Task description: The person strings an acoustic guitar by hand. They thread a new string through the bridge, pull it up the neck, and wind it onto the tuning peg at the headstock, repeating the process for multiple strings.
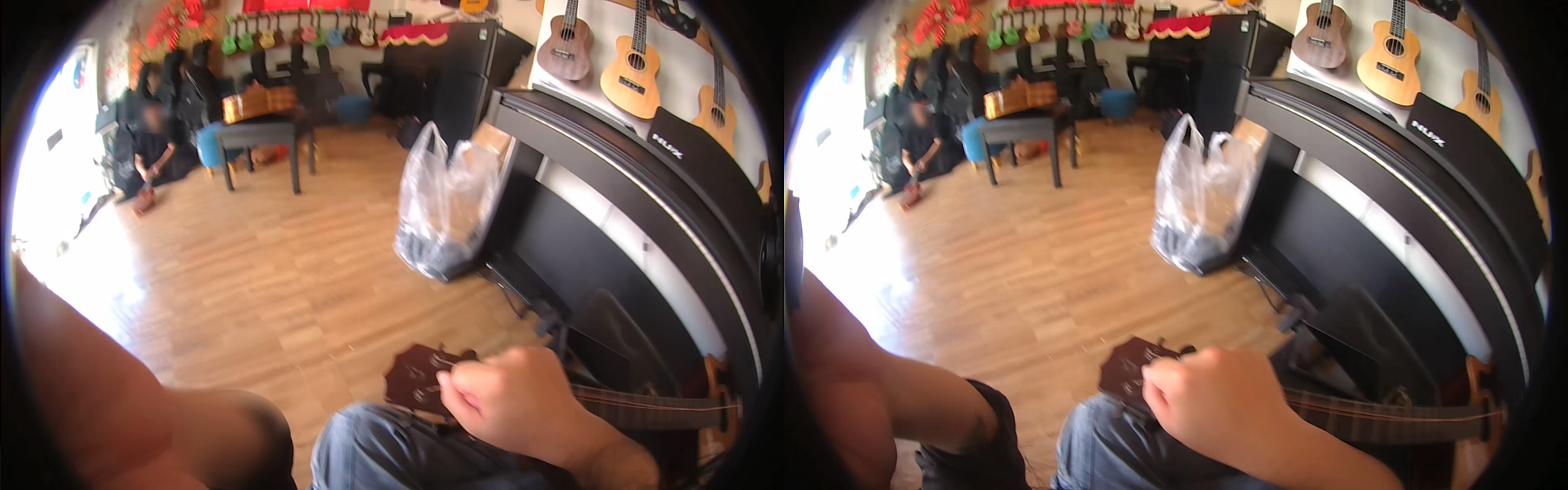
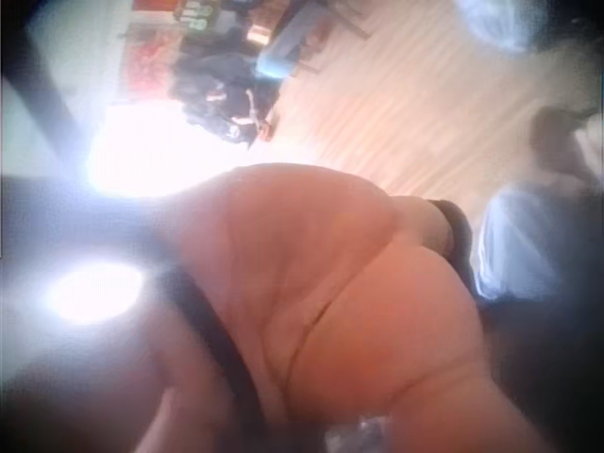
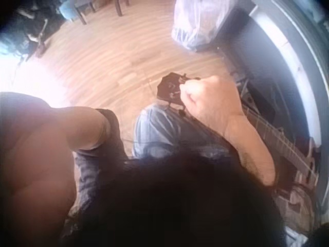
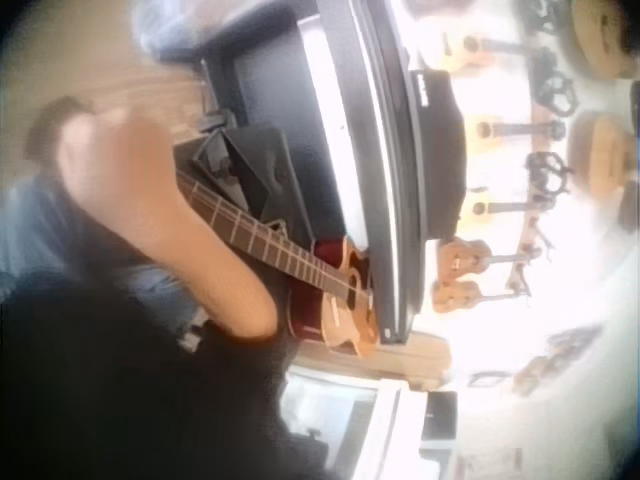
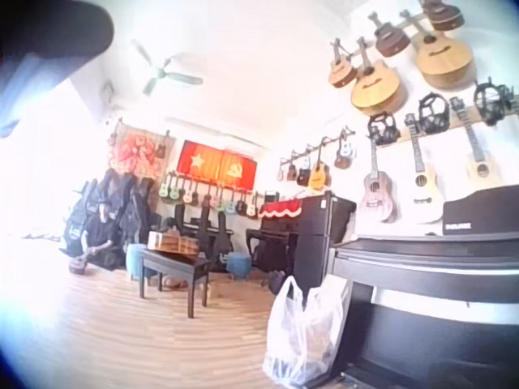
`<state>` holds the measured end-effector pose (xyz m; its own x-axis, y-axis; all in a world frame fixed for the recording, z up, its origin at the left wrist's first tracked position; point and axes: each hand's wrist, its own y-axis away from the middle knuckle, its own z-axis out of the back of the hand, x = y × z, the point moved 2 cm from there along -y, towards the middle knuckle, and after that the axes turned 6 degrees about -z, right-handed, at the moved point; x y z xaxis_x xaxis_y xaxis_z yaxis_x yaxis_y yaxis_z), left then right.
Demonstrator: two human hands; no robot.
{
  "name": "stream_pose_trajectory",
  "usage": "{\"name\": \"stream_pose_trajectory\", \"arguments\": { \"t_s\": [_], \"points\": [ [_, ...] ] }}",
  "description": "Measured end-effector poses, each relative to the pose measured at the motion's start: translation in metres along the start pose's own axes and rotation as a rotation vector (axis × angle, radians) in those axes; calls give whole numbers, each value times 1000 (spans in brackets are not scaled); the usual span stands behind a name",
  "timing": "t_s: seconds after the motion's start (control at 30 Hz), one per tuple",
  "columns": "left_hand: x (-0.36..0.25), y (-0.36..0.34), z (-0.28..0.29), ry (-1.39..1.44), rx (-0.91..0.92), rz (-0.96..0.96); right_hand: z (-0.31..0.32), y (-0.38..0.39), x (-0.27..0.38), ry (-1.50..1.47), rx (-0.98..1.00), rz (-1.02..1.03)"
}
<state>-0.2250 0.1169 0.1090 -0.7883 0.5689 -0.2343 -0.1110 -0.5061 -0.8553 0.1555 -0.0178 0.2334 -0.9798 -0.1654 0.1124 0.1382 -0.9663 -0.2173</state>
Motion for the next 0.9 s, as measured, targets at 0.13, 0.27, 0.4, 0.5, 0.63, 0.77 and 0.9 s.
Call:
{"name": "stream_pose_trajectory", "arguments": {
  "t_s": [0.13,0.27,0.4,0.5,0.63,0.77,0.9],
  "points": [
    [4,-15,14,-66,-35,-11,21,-16,11,-21,-119,53],
    [16,-41,32,-112,-40,-44,18,-34,10,-96,-212,118],
    [19,-68,8,5,-127,-68,25,-37,29,-157,-243,57],
    [-2,-81,14,76,-170,-110,30,-33,25,-146,-227,163],
    [-68,-80,10,334,-273,-217,41,-34,42,-174,-238,123],
    [-172,-89,-33,672,-87,-334,57,-69,-3,-196,-279,134],
    [-198,-61,-57,676,25,-143,63,-75,7,-238,-236,105]
  ]
}}
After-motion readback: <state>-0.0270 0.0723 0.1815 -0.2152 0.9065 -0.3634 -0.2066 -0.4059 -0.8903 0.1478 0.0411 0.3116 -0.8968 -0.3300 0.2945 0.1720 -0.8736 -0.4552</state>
